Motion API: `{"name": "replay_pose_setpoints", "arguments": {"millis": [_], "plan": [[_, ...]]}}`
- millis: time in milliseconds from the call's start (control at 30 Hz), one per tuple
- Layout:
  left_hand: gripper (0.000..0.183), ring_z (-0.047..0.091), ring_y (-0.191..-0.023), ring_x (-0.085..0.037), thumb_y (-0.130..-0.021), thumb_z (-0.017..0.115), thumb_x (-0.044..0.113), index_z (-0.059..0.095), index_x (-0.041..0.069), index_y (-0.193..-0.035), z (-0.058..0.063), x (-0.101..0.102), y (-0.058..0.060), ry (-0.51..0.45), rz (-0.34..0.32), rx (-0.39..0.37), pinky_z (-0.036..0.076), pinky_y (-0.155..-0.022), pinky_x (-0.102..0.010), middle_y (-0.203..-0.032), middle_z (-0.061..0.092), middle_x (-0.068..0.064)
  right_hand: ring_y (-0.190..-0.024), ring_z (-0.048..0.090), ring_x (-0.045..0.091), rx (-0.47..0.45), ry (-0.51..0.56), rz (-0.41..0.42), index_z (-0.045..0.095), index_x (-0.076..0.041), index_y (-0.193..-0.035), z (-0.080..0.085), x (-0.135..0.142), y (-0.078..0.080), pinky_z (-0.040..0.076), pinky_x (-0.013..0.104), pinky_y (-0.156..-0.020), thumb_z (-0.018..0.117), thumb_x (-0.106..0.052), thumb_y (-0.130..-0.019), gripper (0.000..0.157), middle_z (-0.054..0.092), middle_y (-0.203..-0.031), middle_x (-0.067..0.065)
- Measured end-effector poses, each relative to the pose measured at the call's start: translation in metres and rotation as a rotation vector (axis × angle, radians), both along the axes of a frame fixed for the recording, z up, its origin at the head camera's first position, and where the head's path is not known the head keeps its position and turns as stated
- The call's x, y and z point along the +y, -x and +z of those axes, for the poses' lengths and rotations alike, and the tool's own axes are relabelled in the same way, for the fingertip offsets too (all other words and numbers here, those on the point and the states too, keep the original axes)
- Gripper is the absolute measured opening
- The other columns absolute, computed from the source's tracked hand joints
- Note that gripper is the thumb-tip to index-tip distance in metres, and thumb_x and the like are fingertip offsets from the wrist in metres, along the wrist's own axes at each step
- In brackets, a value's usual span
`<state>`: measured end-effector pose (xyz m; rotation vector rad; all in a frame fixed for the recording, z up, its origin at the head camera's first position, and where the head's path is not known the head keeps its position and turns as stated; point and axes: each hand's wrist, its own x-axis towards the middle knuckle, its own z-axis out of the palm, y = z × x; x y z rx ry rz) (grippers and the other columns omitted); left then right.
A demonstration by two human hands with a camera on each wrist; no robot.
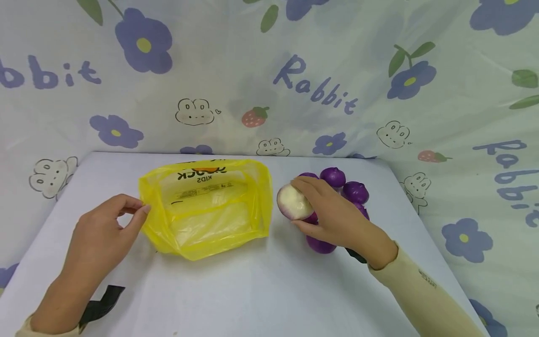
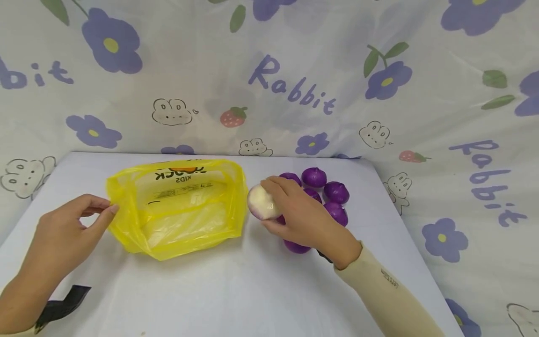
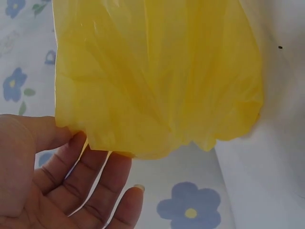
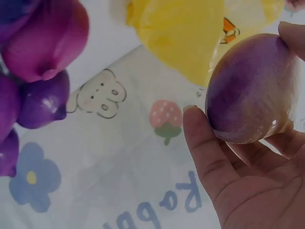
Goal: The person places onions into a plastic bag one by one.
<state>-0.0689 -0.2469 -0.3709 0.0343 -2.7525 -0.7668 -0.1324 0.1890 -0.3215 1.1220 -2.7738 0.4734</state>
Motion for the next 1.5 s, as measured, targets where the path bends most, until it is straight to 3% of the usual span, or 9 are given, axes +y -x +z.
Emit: {"name": "replay_pose_setpoints", "arguments": {"millis": [167, 400, 600, 867, 1133, 1333, 1500], "plan": [[0.020, 0.062, -0.081, -0.032, -0.099, 0.073, 0.021, 0.068, 0.006, -0.111, -0.001, 0.002, 0.004, 0.004, -0.003, 0.005, 0.047, -0.069, -0.043, -0.110, 0.074, -0.018, -0.134, 0.051, 0.030, 0.037, 0.027, 0.051, 0.044, -0.003, -0.150, -0.001, -0.010, 0.009, 0.048, 0.045, -0.108, 0.086, -0.029, -0.088, 0.079, 0.049, -0.148, 0.017], [0.019, 0.060, -0.074, -0.029, -0.099, 0.073, 0.021, 0.068, 0.006, -0.110, 0.002, 0.003, 0.007, 0.009, -0.012, 0.008, 0.046, -0.067, -0.042, -0.109, 0.074, -0.018, -0.134, 0.051, 0.029, 0.001, 0.047, 0.055, 0.043, -0.007, -0.152, 0.000, -0.023, 0.013, 0.051, 0.042, -0.105, 0.084, -0.033, -0.090, 0.079, 0.047, -0.151, 0.015], [0.020, 0.058, -0.072, -0.026, -0.098, 0.073, 0.022, 0.069, 0.006, -0.111, 0.006, 0.000, 0.008, 0.008, -0.008, 0.026, 0.045, -0.064, -0.037, -0.108, 0.074, -0.017, -0.135, 0.050, 0.029, 0.033, 0.046, 0.098, 0.043, -0.005, -0.152, 0.004, -0.039, 0.018, 0.055, 0.037, -0.098, 0.085, -0.033, -0.090, 0.080, 0.047, -0.152, 0.016], [0.022, 0.061, -0.079, -0.030, -0.099, 0.073, 0.023, 0.069, 0.006, -0.112, 0.005, -0.002, 0.005, 0.005, 0.017, -0.005, 0.046, -0.067, -0.039, -0.110, 0.074, -0.018, -0.130, 0.054, 0.029, 0.072, 0.033, 0.175, 0.044, -0.002, -0.150, 0.006, -0.055, 0.025, 0.052, 0.035, -0.103, 0.085, -0.031, -0.090, 0.078, 0.050, -0.147, 0.019], [0.020, 0.061, -0.079, -0.028, -0.099, 0.073, 0.024, 0.069, 0.008, -0.111, 0.001, 0.000, 0.001, 0.008, -0.001, 0.001, 0.045, -0.068, -0.037, -0.109, 0.075, -0.016, -0.126, 0.058, 0.025, -0.009, 0.004, 0.127, 0.044, -0.007, -0.152, 0.006, -0.063, 0.028, 0.054, 0.035, -0.100, 0.082, -0.040, -0.092, 0.078, 0.053, -0.147, 0.015], [0.018, 0.061, -0.077, -0.026, -0.097, 0.076, 0.023, 0.070, 0.009, -0.108, -0.003, 0.000, -0.004, 0.006, -0.003, 0.038, 0.043, -0.063, -0.025, -0.105, 0.076, -0.014, -0.124, 0.058, 0.018, -0.079, -0.027, 0.120, 0.044, -0.010, -0.153, 0.004, -0.072, 0.030, 0.052, 0.032, -0.100, 0.078, -0.047, -0.094, 0.078, 0.053, -0.148, 0.008], [0.019, 0.062, -0.087, -0.032, -0.099, 0.074, 0.024, 0.070, 0.009, -0.109, -0.006, 0.002, -0.006, -0.001, 0.018, -0.003, 0.046, -0.067, -0.036, -0.107, 0.075, -0.014, -0.118, 0.058, 0.016, -0.089, -0.013, 0.160, 0.045, -0.011, -0.151, 0.000, -0.080, 0.033, 0.052, 0.029, -0.098, 0.078, -0.046, -0.094, 0.075, 0.055, -0.143, 0.006]]}}
